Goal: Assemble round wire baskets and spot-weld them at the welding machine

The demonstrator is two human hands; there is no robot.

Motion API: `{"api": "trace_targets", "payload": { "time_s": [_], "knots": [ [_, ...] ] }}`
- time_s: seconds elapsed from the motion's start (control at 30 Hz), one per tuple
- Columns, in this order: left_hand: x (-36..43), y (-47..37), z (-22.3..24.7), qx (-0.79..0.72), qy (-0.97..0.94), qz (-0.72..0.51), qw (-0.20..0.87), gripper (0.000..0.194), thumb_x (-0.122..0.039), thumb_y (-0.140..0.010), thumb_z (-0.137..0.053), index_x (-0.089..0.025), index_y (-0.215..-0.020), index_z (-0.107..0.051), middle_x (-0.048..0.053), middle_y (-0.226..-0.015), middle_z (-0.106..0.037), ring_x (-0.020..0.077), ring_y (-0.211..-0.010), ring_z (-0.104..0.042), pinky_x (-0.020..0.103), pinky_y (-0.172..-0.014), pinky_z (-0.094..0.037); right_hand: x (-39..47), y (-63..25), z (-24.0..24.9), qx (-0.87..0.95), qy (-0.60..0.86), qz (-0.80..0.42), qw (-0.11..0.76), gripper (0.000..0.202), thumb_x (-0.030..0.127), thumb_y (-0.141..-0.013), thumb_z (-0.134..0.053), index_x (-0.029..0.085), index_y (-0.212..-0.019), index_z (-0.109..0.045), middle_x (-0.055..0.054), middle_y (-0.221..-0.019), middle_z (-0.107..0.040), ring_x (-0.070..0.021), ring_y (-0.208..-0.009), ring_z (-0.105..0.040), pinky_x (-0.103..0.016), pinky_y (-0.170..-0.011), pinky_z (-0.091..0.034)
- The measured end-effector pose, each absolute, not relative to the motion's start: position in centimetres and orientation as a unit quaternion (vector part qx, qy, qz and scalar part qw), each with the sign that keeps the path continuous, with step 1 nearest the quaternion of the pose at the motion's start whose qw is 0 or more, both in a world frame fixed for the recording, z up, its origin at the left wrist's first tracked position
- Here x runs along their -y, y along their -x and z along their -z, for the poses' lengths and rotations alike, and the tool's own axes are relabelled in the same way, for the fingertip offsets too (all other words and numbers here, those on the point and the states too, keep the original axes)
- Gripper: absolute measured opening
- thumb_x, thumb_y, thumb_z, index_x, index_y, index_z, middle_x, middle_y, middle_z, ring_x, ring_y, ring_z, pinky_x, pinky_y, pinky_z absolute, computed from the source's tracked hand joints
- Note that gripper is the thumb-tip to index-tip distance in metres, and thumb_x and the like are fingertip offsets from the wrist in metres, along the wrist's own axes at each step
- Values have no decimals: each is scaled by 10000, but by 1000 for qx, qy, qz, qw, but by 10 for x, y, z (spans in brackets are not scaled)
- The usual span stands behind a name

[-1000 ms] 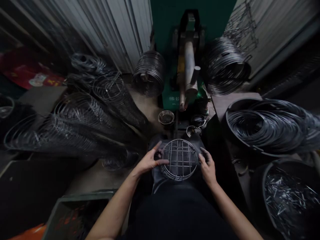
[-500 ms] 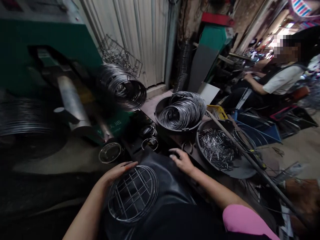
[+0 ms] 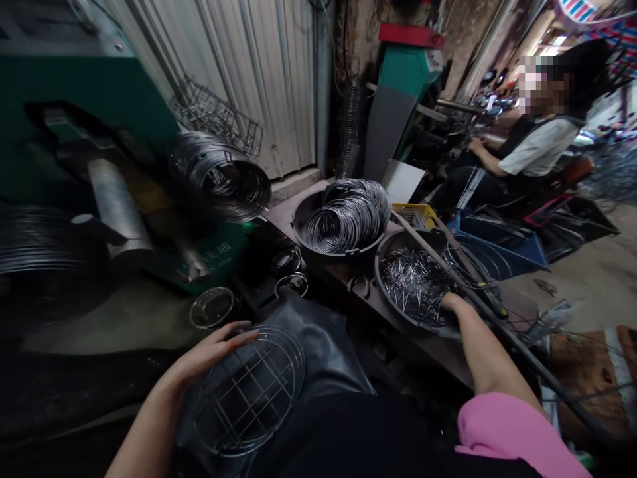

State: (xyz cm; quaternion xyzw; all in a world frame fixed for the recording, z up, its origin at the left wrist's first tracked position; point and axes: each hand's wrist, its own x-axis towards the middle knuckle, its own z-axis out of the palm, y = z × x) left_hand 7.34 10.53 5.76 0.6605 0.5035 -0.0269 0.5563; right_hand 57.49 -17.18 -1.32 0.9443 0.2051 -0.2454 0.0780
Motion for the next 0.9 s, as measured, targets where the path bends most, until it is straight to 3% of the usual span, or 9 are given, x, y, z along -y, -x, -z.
{"api": "trace_targets", "payload": {
  "time_s": [0.13,0.27,0.43,0.57,0.67,0.9],
  "knots": [
    [-96,-72,-58,-485,-680,1,551,599,-621,-573,-651,-203,-1002,-665,74,-1219,-600,281,-1186,-502,338,-1021,-388,172,-569,34,-224,-931,272,100,159,258,-820,-612,131,-902,-659,-83,-985,-661,-192,-931,-613,-324,-834,-469],
    [-92,-69,-52,-482,-671,-10,563,562,-644,-589,-625,-220,-953,-683,64,-1213,-605,277,-1184,-504,337,-1016,-392,153,-562,40,-227,-926,276,123,231,318,-864,-568,133,-994,-611,-74,-1056,-618,-189,-948,-595,-374,-828,-485],
    [-89,-68,-50,-501,-666,1,553,578,-610,-624,-628,-217,-1047,-649,67,-1221,-600,263,-1165,-522,324,-999,-411,119,-560,27,-242,-934,229,129,290,286,-787,-635,70,-979,-652,-222,-1123,-595,-328,-1084,-545,-415,-843,-449],
    [-85,-71,-54,-501,-670,-8,549,566,-605,-618,-631,-209,-1020,-661,75,-1202,-612,273,-1163,-523,331,-994,-415,95,-550,27,-311,-922,210,97,532,431,-646,-735,133,-1073,-623,-162,-1205,-574,-297,-1150,-502,-374,-920,-403],
    [-84,-72,-54,-491,-678,-12,547,576,-613,-612,-627,-200,-1012,-664,78,-1195,-617,274,-1175,-514,326,-1006,-402,86,-538,36,-332,-917,204,85,656,462,-550,-786,106,-1073,-612,-182,-1194,-577,-317,-1160,-490,-398,-949,-379],
    [-90,-68,-39,-496,-665,-11,558,548,-608,-650,-615,-207,-1021,-656,73,-1162,-636,261,-1133,-550,334,-994,-417,76,-535,47,-325,-917,227,39,441,385,-556,-796,128,-896,-682,-142,-1050,-664,-275,-1006,-606,-325,-855,-454]
  ]
}}
